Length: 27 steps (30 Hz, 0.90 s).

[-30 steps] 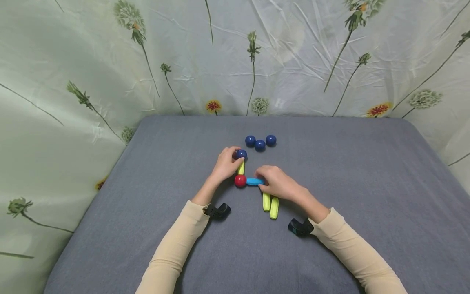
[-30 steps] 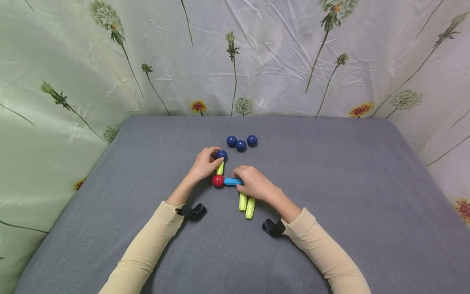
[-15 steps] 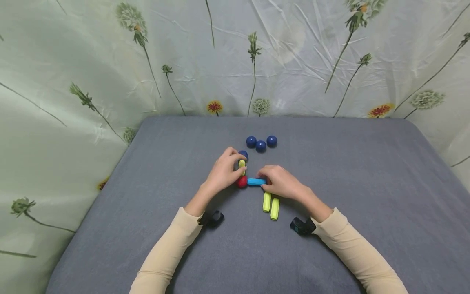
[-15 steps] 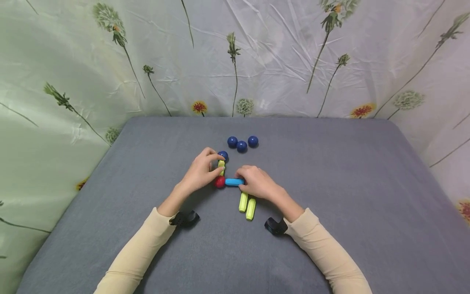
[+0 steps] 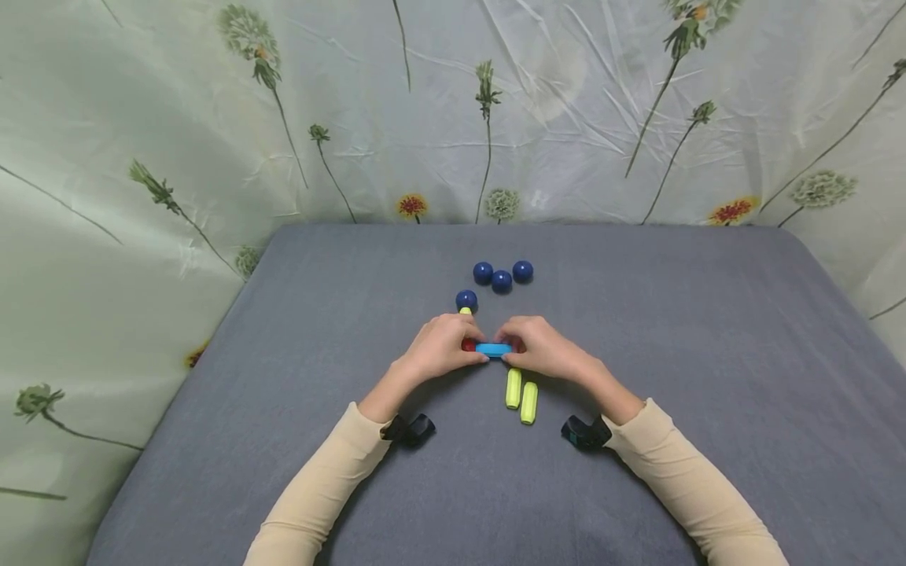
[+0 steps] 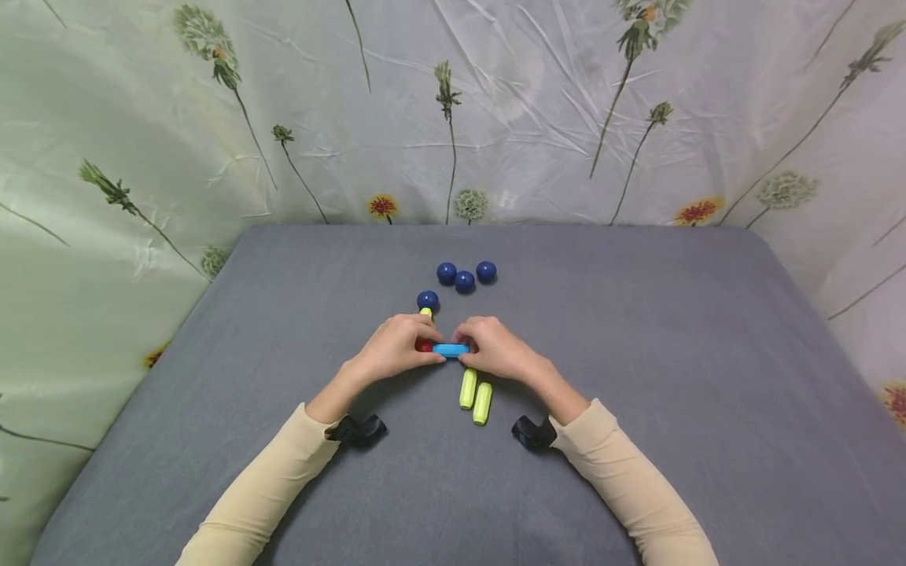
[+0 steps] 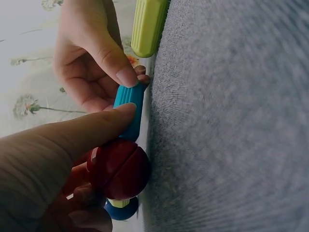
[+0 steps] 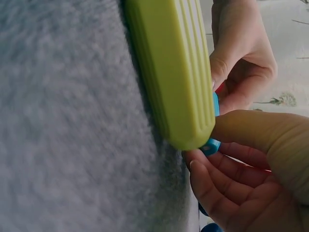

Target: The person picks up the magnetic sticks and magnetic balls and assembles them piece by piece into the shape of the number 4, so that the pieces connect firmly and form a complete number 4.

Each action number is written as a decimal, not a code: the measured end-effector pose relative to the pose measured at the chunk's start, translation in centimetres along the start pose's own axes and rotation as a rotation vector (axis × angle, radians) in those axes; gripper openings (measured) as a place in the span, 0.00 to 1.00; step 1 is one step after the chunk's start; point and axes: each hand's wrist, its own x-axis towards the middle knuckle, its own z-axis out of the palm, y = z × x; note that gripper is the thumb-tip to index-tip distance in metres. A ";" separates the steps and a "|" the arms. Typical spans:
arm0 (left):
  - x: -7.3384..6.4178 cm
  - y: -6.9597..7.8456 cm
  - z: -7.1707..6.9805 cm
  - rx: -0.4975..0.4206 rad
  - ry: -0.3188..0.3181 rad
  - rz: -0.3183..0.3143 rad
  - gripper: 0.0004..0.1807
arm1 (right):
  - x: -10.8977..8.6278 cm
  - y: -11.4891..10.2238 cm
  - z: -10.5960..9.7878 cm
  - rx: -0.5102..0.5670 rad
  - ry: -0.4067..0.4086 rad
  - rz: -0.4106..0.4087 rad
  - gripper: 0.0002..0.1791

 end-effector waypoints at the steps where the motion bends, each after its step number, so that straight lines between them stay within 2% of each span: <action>1: 0.0 -0.1 0.0 -0.006 0.002 0.005 0.12 | 0.0 0.1 0.0 0.013 -0.005 -0.002 0.09; 6: 0.1 -0.3 0.2 -0.025 0.008 0.014 0.12 | 0.1 0.8 -0.9 0.093 -0.072 0.019 0.11; 9: 0.1 -0.4 0.3 -0.028 0.005 0.008 0.13 | 0.1 1.5 -1.7 0.117 -0.075 0.040 0.14; 19: 0.1 0.0 0.0 -0.038 -0.020 -0.020 0.14 | 1.9 3.6 -3.1 0.065 0.149 0.075 0.14; 27: 0.1 -0.3 0.1 -0.036 -0.019 -0.016 0.13 | 4.0 4.6 -3.7 0.045 0.239 0.079 0.14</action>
